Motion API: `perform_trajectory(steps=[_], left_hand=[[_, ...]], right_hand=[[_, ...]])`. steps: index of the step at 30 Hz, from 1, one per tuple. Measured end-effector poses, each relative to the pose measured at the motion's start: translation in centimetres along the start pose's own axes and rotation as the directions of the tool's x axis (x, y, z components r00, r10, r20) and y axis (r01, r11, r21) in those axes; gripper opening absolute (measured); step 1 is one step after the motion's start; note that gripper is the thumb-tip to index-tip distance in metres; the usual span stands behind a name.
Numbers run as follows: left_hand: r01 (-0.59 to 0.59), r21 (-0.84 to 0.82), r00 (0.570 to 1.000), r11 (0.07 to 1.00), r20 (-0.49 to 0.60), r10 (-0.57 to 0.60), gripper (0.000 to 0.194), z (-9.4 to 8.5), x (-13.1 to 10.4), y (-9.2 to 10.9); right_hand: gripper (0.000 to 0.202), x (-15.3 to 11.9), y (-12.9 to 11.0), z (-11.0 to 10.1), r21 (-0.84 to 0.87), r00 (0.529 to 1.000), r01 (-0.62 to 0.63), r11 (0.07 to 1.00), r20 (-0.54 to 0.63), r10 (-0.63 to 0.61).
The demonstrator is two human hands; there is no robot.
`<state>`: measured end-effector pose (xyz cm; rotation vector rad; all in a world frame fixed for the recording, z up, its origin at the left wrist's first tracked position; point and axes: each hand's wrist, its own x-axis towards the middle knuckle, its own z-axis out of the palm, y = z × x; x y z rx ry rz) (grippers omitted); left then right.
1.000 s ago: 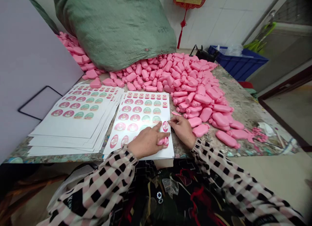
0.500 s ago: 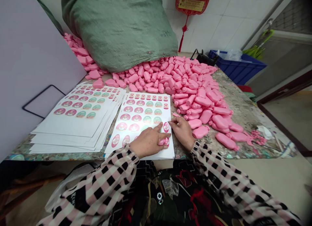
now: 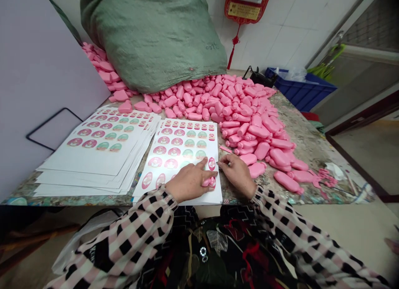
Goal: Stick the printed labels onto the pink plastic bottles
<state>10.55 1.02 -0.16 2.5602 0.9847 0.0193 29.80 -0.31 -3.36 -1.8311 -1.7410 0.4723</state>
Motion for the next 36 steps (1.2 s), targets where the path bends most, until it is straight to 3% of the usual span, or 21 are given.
perform_trajectory(steps=[10,25,36], left_hand=[[0.000,0.028,1.000,1.000,0.012,0.000,0.047,-0.1,0.1,0.0],[0.012,-0.034,0.999,0.999,0.039,-0.010,0.050,-0.1,0.2,-0.1],[0.009,-0.041,1.000,0.999,0.024,-0.008,0.048,0.2,0.1,-0.1]], right_hand=[[0.020,0.6,-0.9,-0.2,-0.071,0.999,0.018,0.997,0.035,-0.016],[0.020,0.6,-1.9,-0.6,-0.145,0.998,-0.048,0.988,0.021,0.052],[0.020,0.5,-3.2,-0.9,-0.195,1.000,0.000,0.981,-0.015,-0.003]])
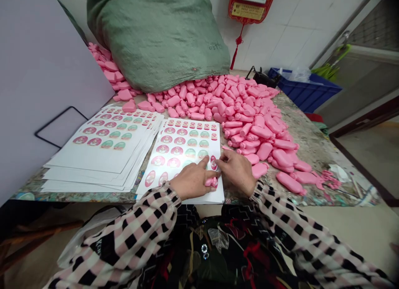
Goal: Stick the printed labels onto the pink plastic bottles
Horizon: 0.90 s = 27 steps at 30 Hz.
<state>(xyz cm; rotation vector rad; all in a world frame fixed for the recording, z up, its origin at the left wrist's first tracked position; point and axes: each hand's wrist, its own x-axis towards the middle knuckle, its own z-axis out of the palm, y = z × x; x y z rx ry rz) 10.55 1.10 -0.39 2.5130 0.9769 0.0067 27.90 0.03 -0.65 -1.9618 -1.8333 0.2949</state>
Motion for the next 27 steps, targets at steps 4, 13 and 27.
perform_trajectory(steps=[4,13,27], left_hand=[[-0.014,-0.013,1.000,1.000,-0.020,0.013,0.047,0.1,0.1,-0.1],[-0.050,-0.606,0.932,0.794,-0.313,-0.180,0.049,0.3,-2.4,0.7],[-0.090,-0.785,0.956,-0.613,0.105,-0.275,0.054,0.1,-0.8,3.9]], right_hand=[[0.021,0.2,-0.2,-1.3,0.047,0.997,-0.019,0.999,-0.077,0.022],[0.028,-0.7,1.3,-2.3,0.592,0.986,-0.049,0.805,-0.098,0.133],[0.023,-4.4,-3.3,-2.8,0.769,1.000,-0.023,0.638,0.030,-0.001]])
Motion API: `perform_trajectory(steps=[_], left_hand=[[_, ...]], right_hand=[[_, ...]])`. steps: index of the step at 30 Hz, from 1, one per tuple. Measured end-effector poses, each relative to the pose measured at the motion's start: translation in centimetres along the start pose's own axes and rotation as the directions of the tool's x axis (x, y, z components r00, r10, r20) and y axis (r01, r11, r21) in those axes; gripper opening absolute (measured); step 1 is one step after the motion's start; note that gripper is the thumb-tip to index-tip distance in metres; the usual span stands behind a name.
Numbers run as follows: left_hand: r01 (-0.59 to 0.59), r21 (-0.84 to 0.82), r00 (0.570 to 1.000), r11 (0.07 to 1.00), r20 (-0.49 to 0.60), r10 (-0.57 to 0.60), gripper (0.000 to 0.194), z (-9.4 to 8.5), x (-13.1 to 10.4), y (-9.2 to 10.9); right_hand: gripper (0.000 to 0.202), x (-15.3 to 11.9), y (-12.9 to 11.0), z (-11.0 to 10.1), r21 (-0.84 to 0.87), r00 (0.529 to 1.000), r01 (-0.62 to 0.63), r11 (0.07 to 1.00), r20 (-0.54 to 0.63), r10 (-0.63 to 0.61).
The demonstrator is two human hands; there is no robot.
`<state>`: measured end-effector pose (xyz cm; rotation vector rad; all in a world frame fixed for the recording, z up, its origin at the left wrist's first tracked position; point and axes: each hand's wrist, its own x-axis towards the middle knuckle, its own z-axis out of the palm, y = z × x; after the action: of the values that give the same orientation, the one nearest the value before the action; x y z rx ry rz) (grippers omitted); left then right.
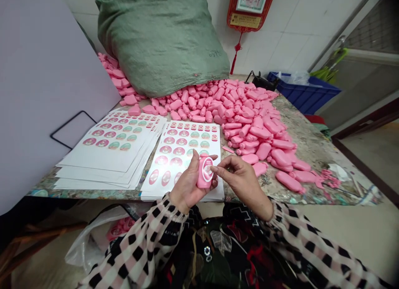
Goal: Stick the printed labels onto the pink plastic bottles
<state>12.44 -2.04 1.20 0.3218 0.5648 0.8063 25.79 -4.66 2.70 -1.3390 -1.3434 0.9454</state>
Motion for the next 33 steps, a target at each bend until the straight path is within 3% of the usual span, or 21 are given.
perform_trajectory(steps=[6,17,24,27,33], left_hand=[[-0.005,-0.004,1.000,1.000,0.020,0.005,0.051,-0.3,0.3,-0.1],[-0.029,0.026,0.999,0.999,0.034,0.028,0.054,0.0,0.4,-0.4],[-0.138,0.287,0.985,0.948,-0.056,0.161,0.056,0.1,-0.4,-0.7],[-0.100,0.389,0.995,0.916,0.011,0.104,0.038,0.0,-1.4,-0.5],[-0.031,0.438,0.998,0.898,0.060,0.005,0.044,-0.2,-2.8,0.2]], right_hand=[[0.022,-0.4,0.1,0.1,0.017,0.996,-0.039,0.999,0.077,0.037],[0.022,-0.3,1.0,0.3,-0.014,0.995,-0.049,0.999,0.083,0.050],[0.024,-0.7,1.6,0.3,0.014,0.990,-0.108,0.994,0.093,0.106],[0.025,-1.0,2.2,0.1,-0.073,0.995,-0.067,0.995,0.062,0.072],[0.018,-1.1,2.1,-2.0,-0.361,0.978,0.152,0.920,0.192,-0.086]])
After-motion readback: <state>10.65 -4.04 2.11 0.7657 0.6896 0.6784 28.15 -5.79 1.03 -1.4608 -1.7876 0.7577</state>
